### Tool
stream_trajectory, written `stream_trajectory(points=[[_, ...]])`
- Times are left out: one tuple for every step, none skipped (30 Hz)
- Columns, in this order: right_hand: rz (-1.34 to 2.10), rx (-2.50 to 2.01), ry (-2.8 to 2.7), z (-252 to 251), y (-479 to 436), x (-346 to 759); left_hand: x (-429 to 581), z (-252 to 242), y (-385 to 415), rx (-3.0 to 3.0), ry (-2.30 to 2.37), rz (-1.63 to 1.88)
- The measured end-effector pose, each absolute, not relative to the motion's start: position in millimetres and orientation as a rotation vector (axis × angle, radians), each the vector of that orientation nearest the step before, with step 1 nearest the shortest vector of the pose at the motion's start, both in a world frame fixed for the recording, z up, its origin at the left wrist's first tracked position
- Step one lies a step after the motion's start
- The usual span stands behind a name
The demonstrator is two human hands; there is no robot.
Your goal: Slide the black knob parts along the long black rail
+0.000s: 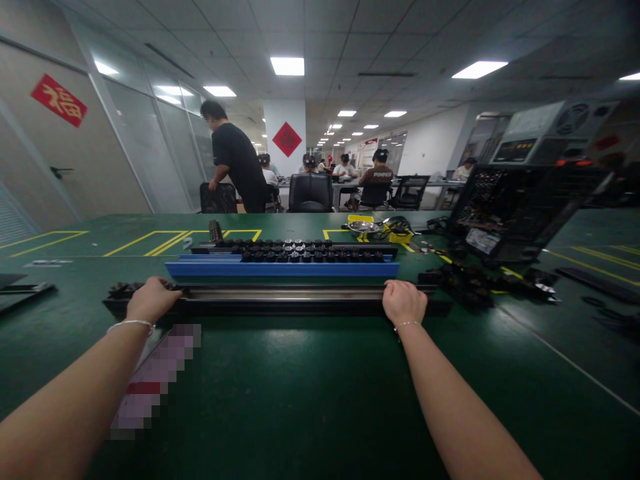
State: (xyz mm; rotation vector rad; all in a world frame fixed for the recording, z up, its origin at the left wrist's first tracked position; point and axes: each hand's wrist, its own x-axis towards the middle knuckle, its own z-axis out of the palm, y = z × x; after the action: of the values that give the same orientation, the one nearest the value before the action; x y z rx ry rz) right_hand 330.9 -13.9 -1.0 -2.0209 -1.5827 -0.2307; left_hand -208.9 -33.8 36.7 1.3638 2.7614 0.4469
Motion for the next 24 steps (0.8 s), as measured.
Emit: stream_trajectory(points=[[-0.226,-2.024,-1.584,-1,-14,331,-208,37,-34,1.364,2.763,0.443],[-0.22,-2.029,-1.586,-1,-14,331,-207,37,-34,1.369,2.764,0.442],[-0.216,-2.034,-1.588,0,-14,331,-206,37,-34,1.379,2.763,0.441],[-0.212,-2.04,-1.589,0,-14,331,-205,37,-34,1.391,2.757,0.439],[-0.209,-2.046,-1.591,1,-14,330,-204,37,-34,1.404,2.75,0.438],[-0.206,-2.05,-1.594,1,-15,330,-203,37,-34,1.418,2.742,0.434],[-0.203,-2.054,-1.596,1,-15,330,-202,37,-34,1.429,2.732,0.43],[-0.201,-2.057,-1.599,2,-15,330,-201,38,-34,1.438,2.723,0.424],[-0.198,-2.059,-1.601,2,-15,330,-199,38,-34,1.444,2.718,0.419],[-0.195,-2.06,-1.603,2,-16,330,-198,39,-35,1.451,2.715,0.417],[-0.194,-2.059,-1.606,3,-16,330,-196,39,-35,1.457,2.715,0.416],[-0.194,-2.058,-1.608,3,-16,330,-194,40,-35,1.464,2.715,0.415],[-0.195,-2.055,-1.609,3,-17,330,-193,40,-35,1.473,2.718,0.418],[-0.197,-2.053,-1.611,3,-17,330,-192,40,-36,1.482,2.718,0.419],[-0.201,-2.053,-1.612,3,-17,330,-191,40,-36,1.486,2.718,0.418],[-0.206,-2.056,-1.612,2,-17,330,-190,39,-35,1.489,2.717,0.418],[-0.212,-2.06,-1.609,2,-17,330,-189,39,-35,1.489,2.716,0.417],[-0.219,-2.065,-1.605,2,-17,330,-189,39,-35,1.49,2.712,0.416],[-0.224,-2.067,-1.602,2,-16,330,-188,39,-35,1.489,2.71,0.414],[-0.227,-2.068,-1.6,2,-16,330,-188,38,-34,1.487,2.706,0.412],[-0.226,-2.066,-1.599,2,-16,330,-187,38,-34,1.488,2.702,0.412],[-0.222,-2.062,-1.602,2,-16,330,-187,38,-34,1.489,2.696,0.411],[-0.214,-2.059,-1.606,2,-16,330,-187,38,-34,1.491,2.691,0.41],[-0.206,-2.058,-1.61,2,-16,330,-186,38,-34,1.495,2.687,0.411]])
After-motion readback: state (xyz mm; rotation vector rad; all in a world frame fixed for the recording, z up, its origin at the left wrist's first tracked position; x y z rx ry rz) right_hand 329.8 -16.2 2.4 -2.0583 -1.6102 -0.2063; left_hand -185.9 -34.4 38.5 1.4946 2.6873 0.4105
